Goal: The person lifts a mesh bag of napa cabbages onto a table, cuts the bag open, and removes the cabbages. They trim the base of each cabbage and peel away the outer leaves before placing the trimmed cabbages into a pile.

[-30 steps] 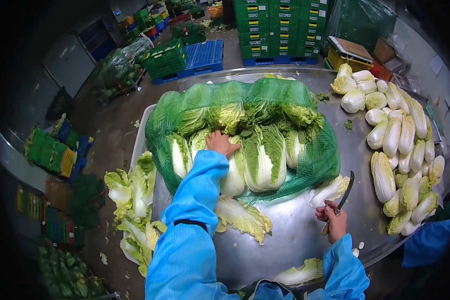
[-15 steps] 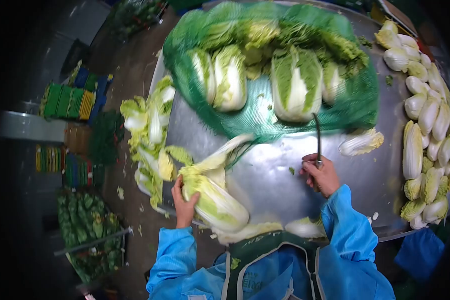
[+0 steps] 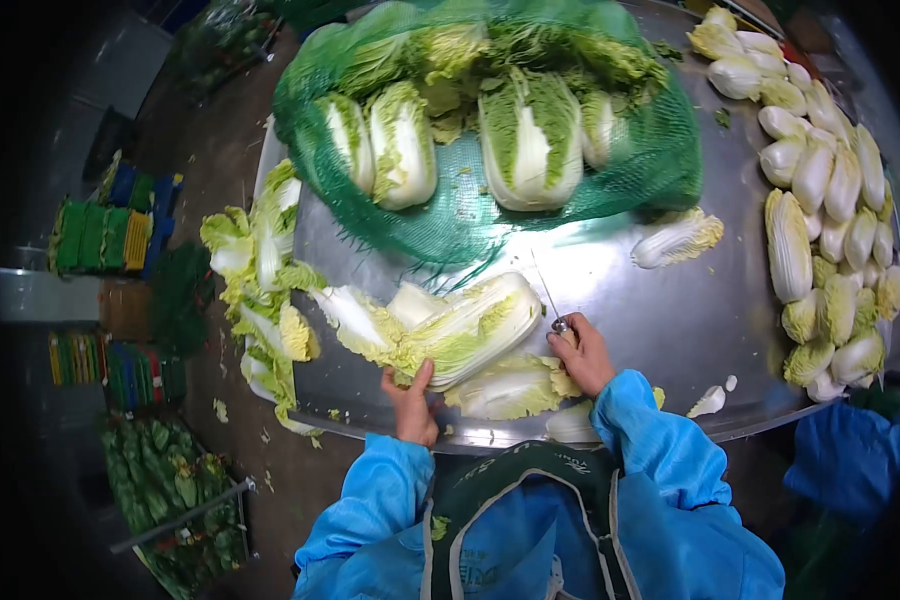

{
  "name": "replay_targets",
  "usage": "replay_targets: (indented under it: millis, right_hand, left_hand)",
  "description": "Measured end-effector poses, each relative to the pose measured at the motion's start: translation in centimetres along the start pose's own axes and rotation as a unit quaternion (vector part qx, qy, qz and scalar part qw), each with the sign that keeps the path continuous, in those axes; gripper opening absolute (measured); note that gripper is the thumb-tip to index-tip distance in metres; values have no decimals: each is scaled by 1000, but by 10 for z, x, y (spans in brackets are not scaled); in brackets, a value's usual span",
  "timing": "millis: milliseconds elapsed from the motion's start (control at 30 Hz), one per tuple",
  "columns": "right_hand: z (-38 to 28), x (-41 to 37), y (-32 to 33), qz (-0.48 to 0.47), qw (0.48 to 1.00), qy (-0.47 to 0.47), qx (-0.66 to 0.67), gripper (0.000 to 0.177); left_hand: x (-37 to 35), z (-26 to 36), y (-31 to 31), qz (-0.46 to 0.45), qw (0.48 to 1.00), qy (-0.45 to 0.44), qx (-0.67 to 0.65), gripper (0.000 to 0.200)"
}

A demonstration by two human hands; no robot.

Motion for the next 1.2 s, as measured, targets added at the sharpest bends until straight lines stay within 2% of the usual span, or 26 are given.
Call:
replay_targets:
  millis: [33, 67, 100, 133, 167, 200, 233, 300, 333, 400, 533, 733, 1200]
  right_hand:
    - [-8, -5, 10, 21, 995, 62, -73, 29]
    - [-14, -10, 17, 42, 981, 122, -144, 29]
    - [-9, -12, 19, 34, 982, 101, -159, 30]
    - [-6, -12, 21, 42, 983, 96, -152, 30]
    - [-2, -12, 19, 38, 983, 85, -157, 30]
    - [0, -10, 16, 32, 983, 75, -163, 31]
    - [-4, -8, 13, 26, 982, 85, -167, 31]
    - [-7, -1, 10, 24, 979, 86, -184, 30]
    - [-9, 3, 10, 15, 974, 89, -207, 30]
    - [-11, 6, 11, -4, 969, 82, -232, 29]
    - [-12, 4, 0, -64, 962, 75, -256, 29]
    - [-9, 12, -7, -34, 951, 118, -282, 25]
    - [0, 68, -20, -65, 930, 63, -357, 23]
  left_hand:
    - [9, 11, 11, 13, 979, -172, 106, 91]
    - [-4, 37, 2, 24, 917, -339, 207, 96]
    - [-23, 61, -1, 93, 807, -446, 376, 101]
    - [-35, 78, -13, 84, 804, -447, 383, 101]
    - [-51, 90, -44, 21, 687, -520, 508, 103]
    - [-60, 86, -70, -42, 545, -573, 610, 105]
    - [-59, 84, -84, -47, 542, -574, 612, 105]
    - [-49, 59, -118, -153, 480, -505, 701, 106]
    - [-40, 56, -119, -158, 475, -508, 701, 106]
    - [-20, 54, -113, -187, 511, -523, 655, 108]
    - [-17, 55, -116, -184, 501, -532, 657, 105]
    - [-11, 59, -121, -195, 497, -539, 652, 99]
    - [9, 72, -126, -247, 538, -520, 616, 95]
Point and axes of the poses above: each hand's wrist, its own x-axis towards the middle knuckle, its own y-axis out of the back of the hand, z = x × y, the point moved 6 cm from there along x, towards the middle knuckle
